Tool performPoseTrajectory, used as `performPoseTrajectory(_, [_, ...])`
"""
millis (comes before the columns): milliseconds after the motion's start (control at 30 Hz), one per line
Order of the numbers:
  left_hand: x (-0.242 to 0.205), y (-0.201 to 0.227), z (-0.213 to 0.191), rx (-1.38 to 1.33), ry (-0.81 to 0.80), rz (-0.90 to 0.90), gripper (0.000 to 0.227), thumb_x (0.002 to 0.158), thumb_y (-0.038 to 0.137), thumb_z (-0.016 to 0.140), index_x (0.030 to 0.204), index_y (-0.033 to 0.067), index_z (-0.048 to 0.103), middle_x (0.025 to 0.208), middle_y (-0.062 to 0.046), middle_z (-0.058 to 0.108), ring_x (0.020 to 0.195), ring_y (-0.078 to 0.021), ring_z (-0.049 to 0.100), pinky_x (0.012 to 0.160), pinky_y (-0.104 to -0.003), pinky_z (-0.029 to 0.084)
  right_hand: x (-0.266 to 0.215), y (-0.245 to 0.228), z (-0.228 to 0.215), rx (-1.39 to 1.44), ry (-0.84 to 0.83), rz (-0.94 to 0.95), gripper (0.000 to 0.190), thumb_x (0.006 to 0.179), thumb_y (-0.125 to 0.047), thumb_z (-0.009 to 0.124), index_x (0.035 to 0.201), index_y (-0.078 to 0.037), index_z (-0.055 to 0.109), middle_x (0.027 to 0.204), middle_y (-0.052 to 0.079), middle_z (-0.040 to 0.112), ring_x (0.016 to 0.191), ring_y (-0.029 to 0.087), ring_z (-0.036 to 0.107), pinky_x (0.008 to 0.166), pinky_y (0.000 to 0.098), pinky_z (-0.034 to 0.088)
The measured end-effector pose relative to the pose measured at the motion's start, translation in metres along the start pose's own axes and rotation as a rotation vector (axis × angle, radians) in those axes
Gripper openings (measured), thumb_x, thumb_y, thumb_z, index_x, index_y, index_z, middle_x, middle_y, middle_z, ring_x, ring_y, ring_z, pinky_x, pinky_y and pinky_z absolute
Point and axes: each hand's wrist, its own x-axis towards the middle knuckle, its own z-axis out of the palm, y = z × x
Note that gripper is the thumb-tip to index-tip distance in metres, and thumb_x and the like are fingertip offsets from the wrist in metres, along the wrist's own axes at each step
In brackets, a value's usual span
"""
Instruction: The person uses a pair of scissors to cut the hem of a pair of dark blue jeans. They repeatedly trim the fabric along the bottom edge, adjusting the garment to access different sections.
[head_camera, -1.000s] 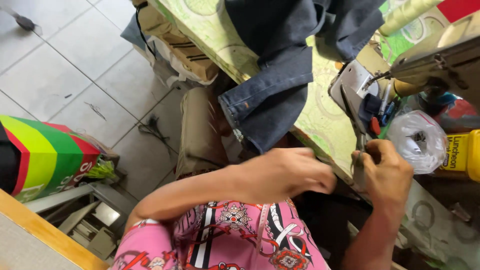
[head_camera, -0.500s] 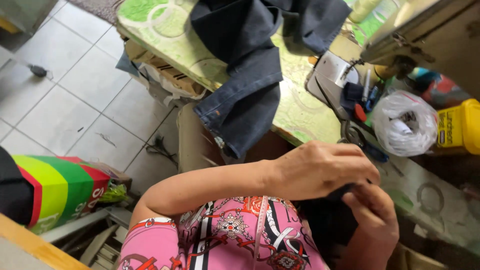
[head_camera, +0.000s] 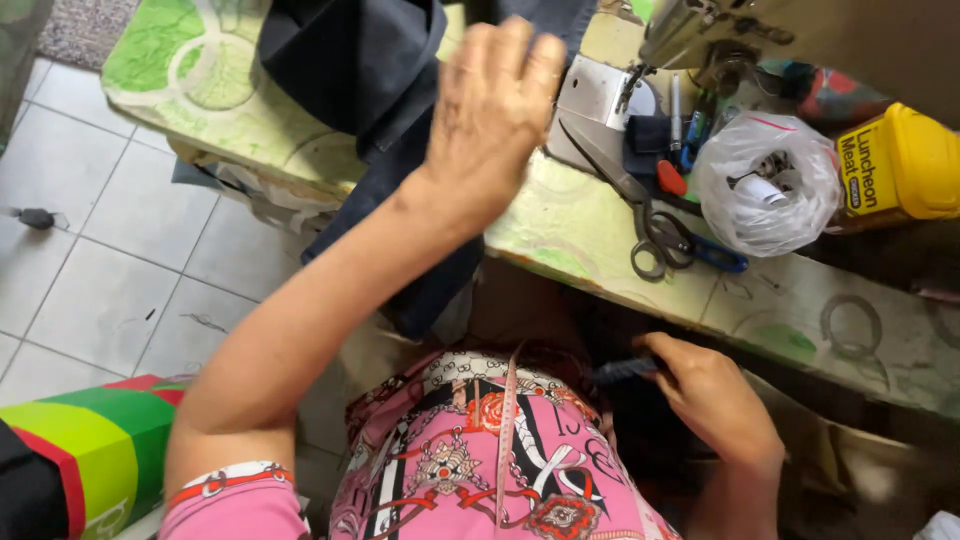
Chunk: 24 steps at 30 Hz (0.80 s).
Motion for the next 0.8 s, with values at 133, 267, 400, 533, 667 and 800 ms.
performPoseTrajectory(133, [0.024,0.004,0.046,0.135,0.056,0.007,0.034,0.097,0.021,0.063,0.131,0.0197,0.057,0.133,-0.011,0.051,0.091,-0.0277,0.055,0.071,-0.038,0.055,0.006,-0.009,-0.005,-0.036,-0.009,-0.075,0.063,0.081,-0.035,0.077,0.137,-0.015,0.056,0.121,0.012,0.072,0.111,0.032,0.069,0.095,0.0412,0.051])
performPoseTrajectory(267, [0.042,-0.004,0.131,0.242,-0.029,0.067,0.021,0.088,0.031,0.065,0.109,0.0297,0.062,0.106,0.006,0.058,0.074,-0.0204,0.059,0.053,-0.032,0.047,0.011,-0.054,-0.03,0.073,0.04,-0.407,0.052,0.092,-0.033,0.069,0.137,-0.009,0.057,0.134,0.012,0.068,0.12,0.028,0.066,0.103,0.0406,0.048])
performPoseTrajectory(400, [0.041,-0.037,0.179,0.182,0.236,0.165,0.014,0.076,0.016,0.066,0.071,0.0257,0.057,0.071,0.004,0.053,0.063,-0.027,0.054,0.048,-0.039,0.043,0.015,-0.076,-0.046,0.106,0.111,-0.536,0.041,0.094,-0.025,0.068,0.131,-0.007,0.062,0.127,0.009,0.072,0.113,0.026,0.07,0.1,0.0391,0.052])
performPoseTrajectory(533, [0.052,-0.079,0.092,0.028,0.006,0.137,0.002,0.089,0.016,0.06,0.087,0.0179,0.061,0.081,-0.006,0.065,0.062,-0.0338,0.061,0.045,-0.045,0.053,0.026,-0.086,-0.066,0.164,0.206,-0.559,0.035,0.095,-0.02,0.067,0.126,-0.005,0.063,0.12,0.011,0.073,0.111,0.026,0.072,0.098,0.0373,0.054])
performPoseTrajectory(667, [0.038,-0.123,-0.028,-0.257,-0.135,-0.018,0.019,0.083,0.002,0.054,0.098,0.0105,0.062,0.079,-0.017,0.061,0.066,-0.0403,0.055,0.055,-0.051,0.036,0.043,-0.108,-0.081,0.258,0.359,-0.564,0.033,0.094,-0.013,0.07,0.126,-0.008,0.063,0.133,0.014,0.069,0.109,0.022,0.072,0.099,0.032,0.053])
performPoseTrajectory(800, [-0.005,-0.113,-0.181,-0.664,-0.098,0.059,0.046,0.073,-0.014,0.044,0.111,0.0039,0.062,0.117,-0.01,0.07,0.111,-0.0349,0.06,0.095,-0.042,0.039,0.065,-0.137,-0.077,0.676,0.425,-0.509,0.049,0.094,-0.006,0.068,0.139,0.001,0.051,0.143,0.017,0.058,0.117,0.024,0.068,0.095,0.0328,0.062])
